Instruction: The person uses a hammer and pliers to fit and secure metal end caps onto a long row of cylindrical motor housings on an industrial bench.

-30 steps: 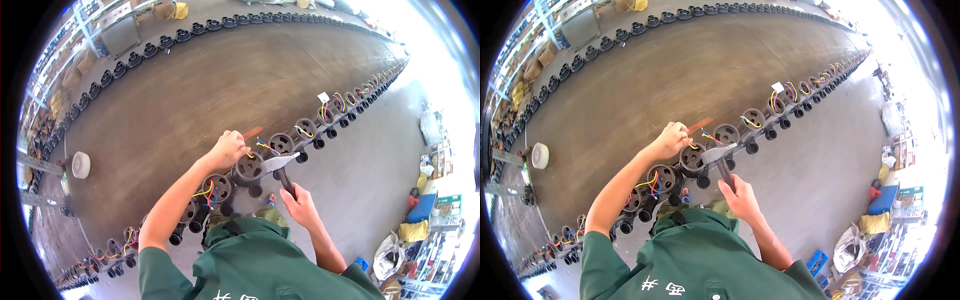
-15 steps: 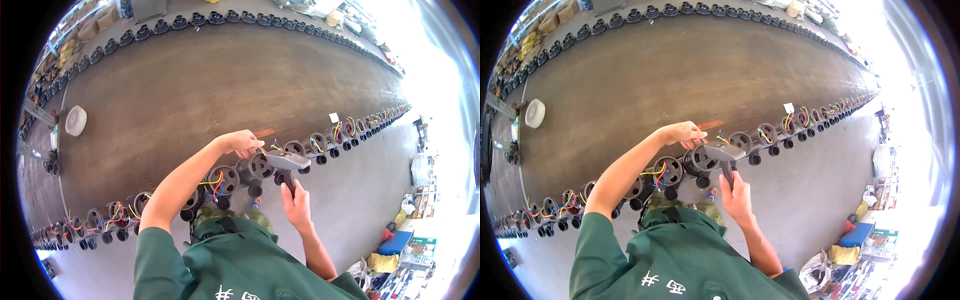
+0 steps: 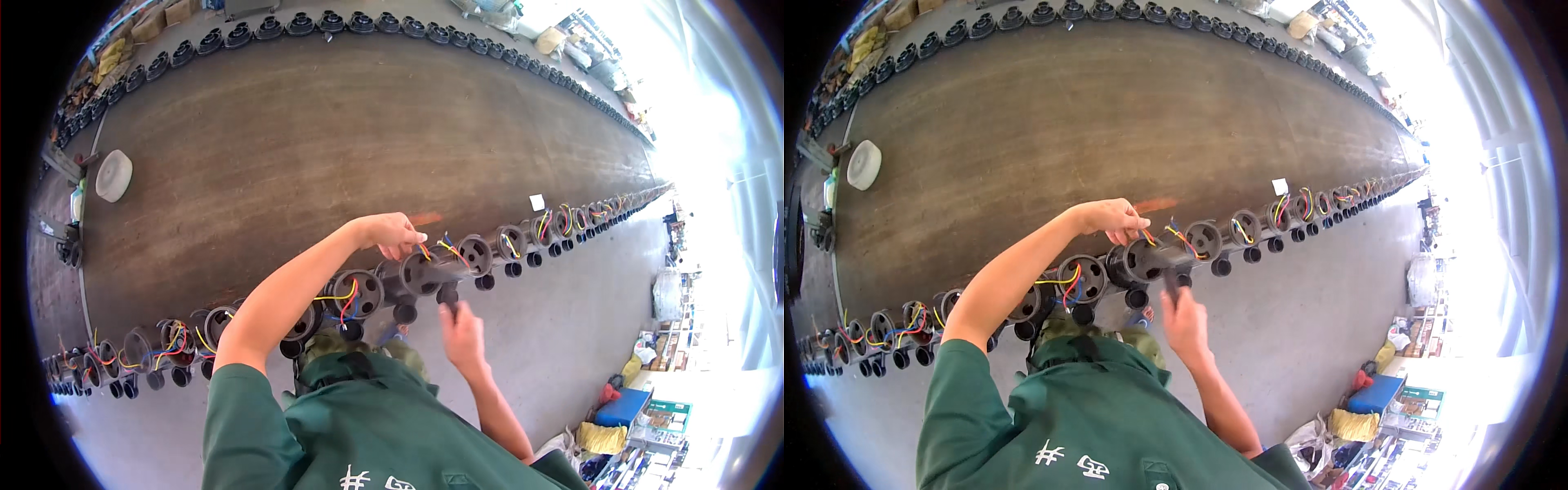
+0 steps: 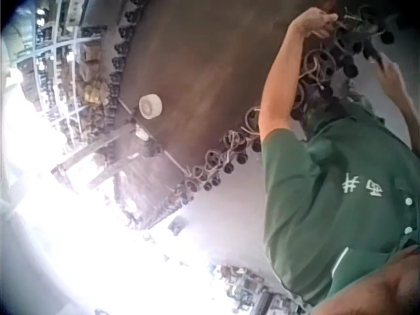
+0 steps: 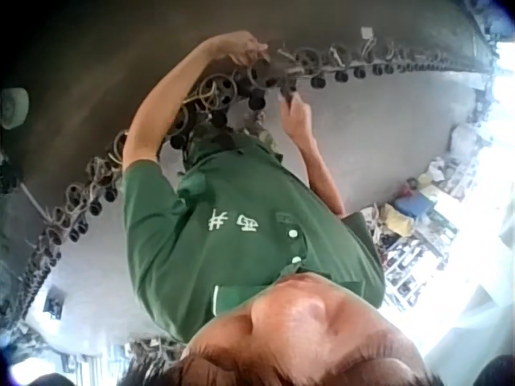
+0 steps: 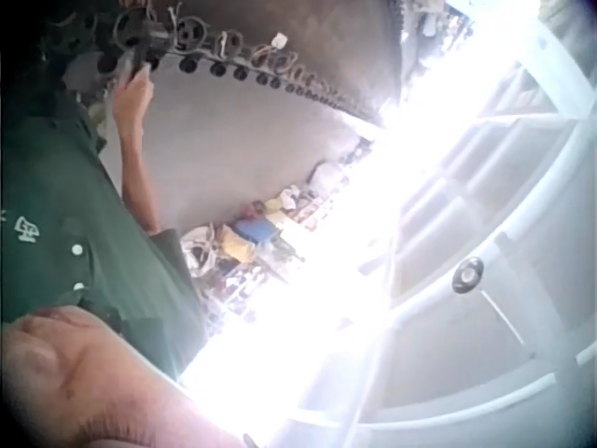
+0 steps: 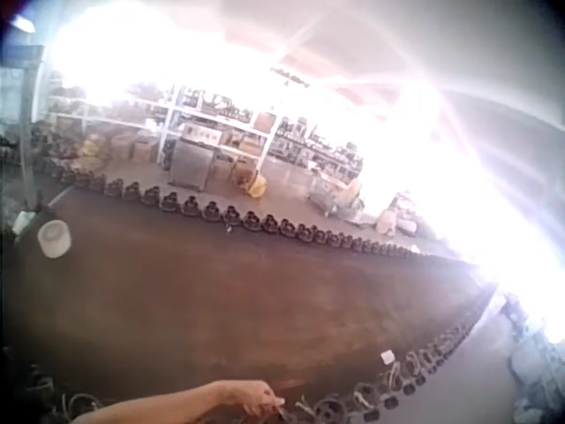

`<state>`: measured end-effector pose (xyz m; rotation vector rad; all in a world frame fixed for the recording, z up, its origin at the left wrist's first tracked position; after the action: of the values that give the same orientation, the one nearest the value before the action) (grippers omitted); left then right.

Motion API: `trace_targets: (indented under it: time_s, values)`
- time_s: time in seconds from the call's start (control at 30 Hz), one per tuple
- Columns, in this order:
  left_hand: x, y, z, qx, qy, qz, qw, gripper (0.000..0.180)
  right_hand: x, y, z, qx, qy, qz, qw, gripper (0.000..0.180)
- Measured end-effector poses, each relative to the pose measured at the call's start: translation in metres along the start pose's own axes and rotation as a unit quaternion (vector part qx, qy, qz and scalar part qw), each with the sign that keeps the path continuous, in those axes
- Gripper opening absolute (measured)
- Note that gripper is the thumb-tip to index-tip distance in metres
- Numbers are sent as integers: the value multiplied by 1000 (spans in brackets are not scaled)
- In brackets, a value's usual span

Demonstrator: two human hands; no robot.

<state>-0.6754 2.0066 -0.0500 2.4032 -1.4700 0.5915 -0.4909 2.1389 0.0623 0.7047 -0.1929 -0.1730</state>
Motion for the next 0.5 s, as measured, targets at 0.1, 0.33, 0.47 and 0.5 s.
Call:
trace_targets:
  time_s: [0.1, 0.33, 0.47, 0.5]
  values:
    - [2, 2, -3, -14, 0, -13, 1000, 53, -9, -15, -38, 42, -47, 70, 996, 39]
    - [3, 1, 0, 3, -6, -6, 1000, 56, -7, 20, 20, -131, -46, 42, 989, 39]
    - [3, 2, -3, 21, 0, -11, 1000, 54, -10, -22, -22, 126, 63, 30, 990, 34]
    - [4, 2, -1, 27, 7, -10, 1000, 52, -10, -23, -31, 83, 5, 55, 995, 40]
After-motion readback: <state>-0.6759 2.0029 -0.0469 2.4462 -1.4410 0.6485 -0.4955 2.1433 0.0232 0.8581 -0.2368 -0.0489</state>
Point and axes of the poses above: each hand's wrist, its own x-axis away from the middle knuckle, its own y-axis out of the back of the hand, z = x × y, the point moved 9 cm from there along -x, towards the middle knuckle, and after that the axes turned 7 degrees about -x, right-handed, at the moved point
